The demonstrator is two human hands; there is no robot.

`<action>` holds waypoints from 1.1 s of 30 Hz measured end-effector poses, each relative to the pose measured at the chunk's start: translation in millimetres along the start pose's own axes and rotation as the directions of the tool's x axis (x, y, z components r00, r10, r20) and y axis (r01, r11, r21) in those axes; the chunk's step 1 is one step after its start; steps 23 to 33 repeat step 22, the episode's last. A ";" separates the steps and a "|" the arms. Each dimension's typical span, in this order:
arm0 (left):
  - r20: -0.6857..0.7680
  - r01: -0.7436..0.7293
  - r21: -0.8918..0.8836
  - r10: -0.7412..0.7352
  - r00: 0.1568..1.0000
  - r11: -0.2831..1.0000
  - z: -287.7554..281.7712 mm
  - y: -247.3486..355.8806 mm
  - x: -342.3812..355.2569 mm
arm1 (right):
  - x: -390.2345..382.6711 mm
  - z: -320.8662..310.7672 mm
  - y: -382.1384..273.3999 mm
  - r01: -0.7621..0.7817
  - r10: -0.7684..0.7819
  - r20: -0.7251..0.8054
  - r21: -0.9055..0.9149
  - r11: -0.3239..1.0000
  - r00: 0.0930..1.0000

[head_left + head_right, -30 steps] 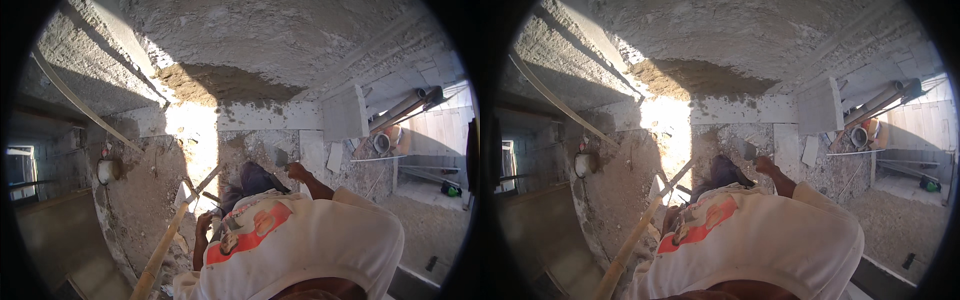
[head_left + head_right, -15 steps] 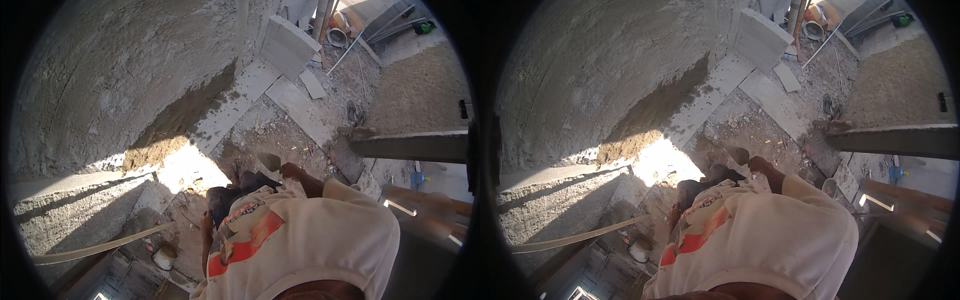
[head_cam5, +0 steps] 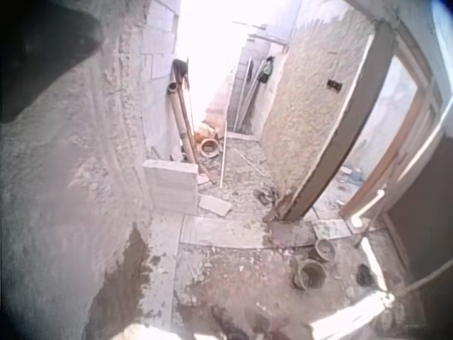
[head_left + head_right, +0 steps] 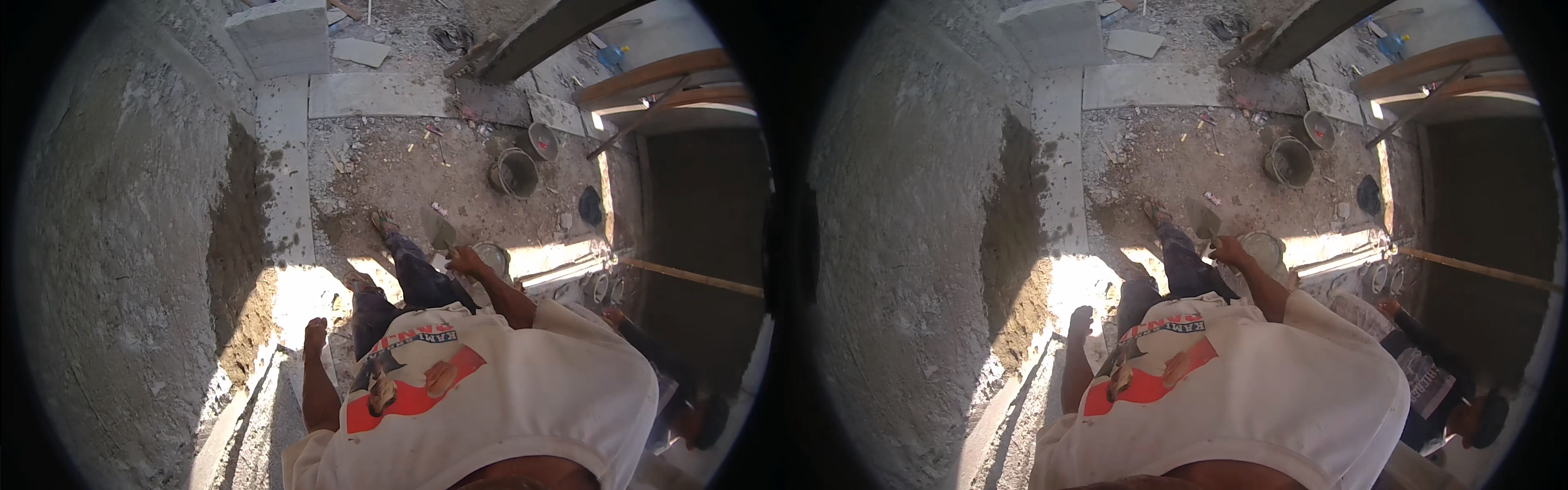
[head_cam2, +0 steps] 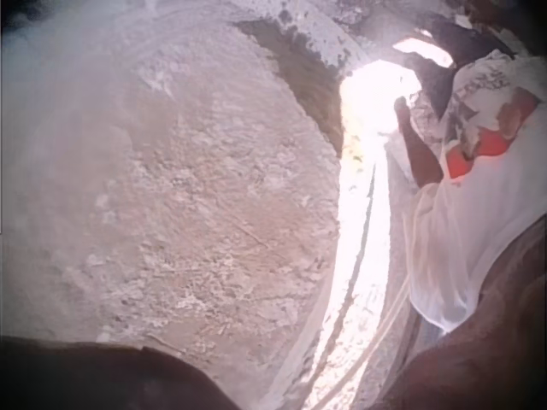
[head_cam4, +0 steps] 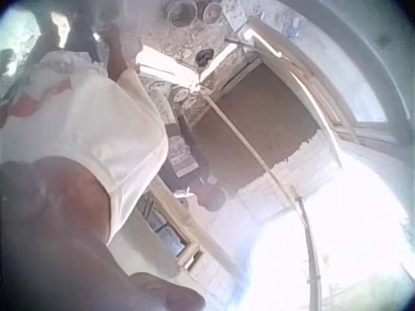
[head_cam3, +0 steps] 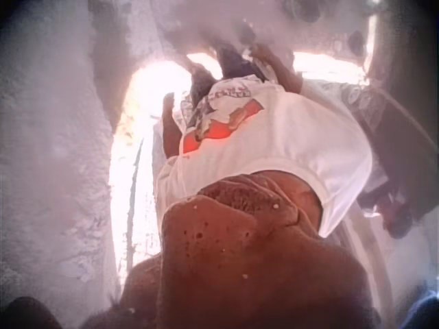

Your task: The person applies wet plaster to a wall using a trowel, taking plaster from a bucket and smoothing it onto the surface.

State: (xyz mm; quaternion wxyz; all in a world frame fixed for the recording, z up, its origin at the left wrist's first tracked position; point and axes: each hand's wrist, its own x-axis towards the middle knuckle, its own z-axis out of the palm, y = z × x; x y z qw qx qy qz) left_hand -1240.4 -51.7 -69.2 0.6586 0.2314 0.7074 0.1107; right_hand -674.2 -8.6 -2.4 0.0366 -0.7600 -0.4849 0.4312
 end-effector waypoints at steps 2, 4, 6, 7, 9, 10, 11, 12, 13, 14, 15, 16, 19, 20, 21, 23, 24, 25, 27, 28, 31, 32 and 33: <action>0.027 0.190 0.015 -0.191 0.981 0.982 -19.3 17.7 -11.2 | -52.8 27.1 49.9 -0.185 0.185 0.008 0.079 0.979 0.983; 0.008 0.184 0.236 -0.192 0.981 0.954 -28.1 28.9 -18.9 | -87.6 45.1 61.8 -0.406 0.389 0.117 0.292 0.866 0.914; 0.021 0.222 0.318 -0.242 0.970 0.921 -52.3 20.3 -9.9 | -109.6 60.5 74.4 -0.434 0.430 0.115 0.439 0.787 0.896; 0.077 0.195 0.370 -0.239 0.968 0.909 -62.1 16.7 -4.0 | -115.3 65.1 77.0 -0.437 0.446 0.111 0.505 0.744 0.888; 0.168 0.157 0.438 -0.252 0.953 0.885 -48.2 35.7 -1.3 | -127.5 66.8 79.2 -0.490 0.509 0.124 0.534 0.689 0.852; 0.112 0.217 0.449 -0.296 0.949 0.867 -26.5 52.9 -7.5 | -130.6 65.1 80.6 -0.520 0.540 0.138 0.541 0.661 0.830; 0.073 0.238 0.448 -0.301 0.951 0.862 -11.2 69.0 -12.3 | -131.4 68.9 81.8 -0.502 0.546 0.114 0.581 0.641 0.830; 0.038 0.261 0.446 -0.309 0.950 0.856 15.9 88.7 -16.2 | -128.0 73.4 93.8 -0.523 0.562 0.122 0.565 0.638 0.818; 0.056 0.245 0.472 -0.306 0.950 0.847 39.9 104.9 -16.3 | -119.3 78.5 108.0 -0.543 0.571 0.137 0.544 0.640 0.809; 0.061 0.243 0.490 -0.311 0.949 0.837 57.5 116.6 -20.9 | -110.7 89.6 118.4 -0.566 0.573 0.166 0.516 0.644 0.803; 0.099 0.186 0.569 -0.292 0.951 0.801 78.6 126.7 -23.1 | -100.0 98.0 130.5 -0.574 0.583 0.144 0.466 0.673 0.800; 0.130 0.236 0.691 -0.439 0.889 0.683 106.2 141.6 -15.0 | -91.1 104.2 149.5 -0.588 0.599 0.120 0.417 0.693 0.792; 0.157 0.163 0.826 -0.499 0.853 0.539 188.8 152.6 -17.8 | -44.3 110.0 196.4 -0.548 0.581 0.054 0.413 0.728 0.812; 0.154 0.170 0.872 -0.586 0.796 0.460 198.4 141.5 -2.4 | -22.4 104.0 210.6 -0.543 0.593 0.038 0.452 0.708 0.805; 0.271 -0.027 0.899 -0.508 0.818 0.436 206.6 128.0 8.7 | -3.2 99.2 227.4 -0.542 0.609 0.027 0.490 0.683 0.792; 0.391 -0.222 0.894 -0.434 0.812 0.389 199.7 102.1 23.8 | 18.6 98.0 243.8 -0.537 0.626 0.017 0.531 0.655 0.780; 0.391 -0.222 0.894 -0.434 0.812 0.389 199.7 102.1 23.8 | 18.6 98.0 243.8 -0.537 0.626 0.017 0.531 0.655 0.780; 0.391 -0.222 0.894 -0.434 0.812 0.389 199.7 102.1 23.8 | 18.6 98.0 243.8 -0.537 0.626 0.017 0.531 0.655 0.780; 0.391 -0.222 0.894 -0.434 0.812 0.389 199.7 102.1 23.8 | 18.6 98.0 243.8 -0.537 0.626 0.017 0.531 0.655 0.780; 0.391 -0.222 0.894 -0.434 0.812 0.389 199.7 102.1 23.8 | 18.6 98.0 243.8 -0.537 0.626 0.017 0.531 0.655 0.780; 0.391 -0.222 0.894 -0.434 0.812 0.389 199.7 102.1 23.8 | 18.6 98.0 243.8 -0.537 0.626 0.017 0.531 0.655 0.780; 0.391 -0.222 0.894 -0.434 0.812 0.389 199.7 102.1 23.8 | 18.6 98.0 243.8 -0.537 0.626 0.017 0.531 0.655 0.780; 0.391 -0.222 0.894 -0.434 0.812 0.389 199.7 102.1 23.8 | 18.6 98.0 243.8 -0.537 0.626 0.017 0.531 0.655 0.780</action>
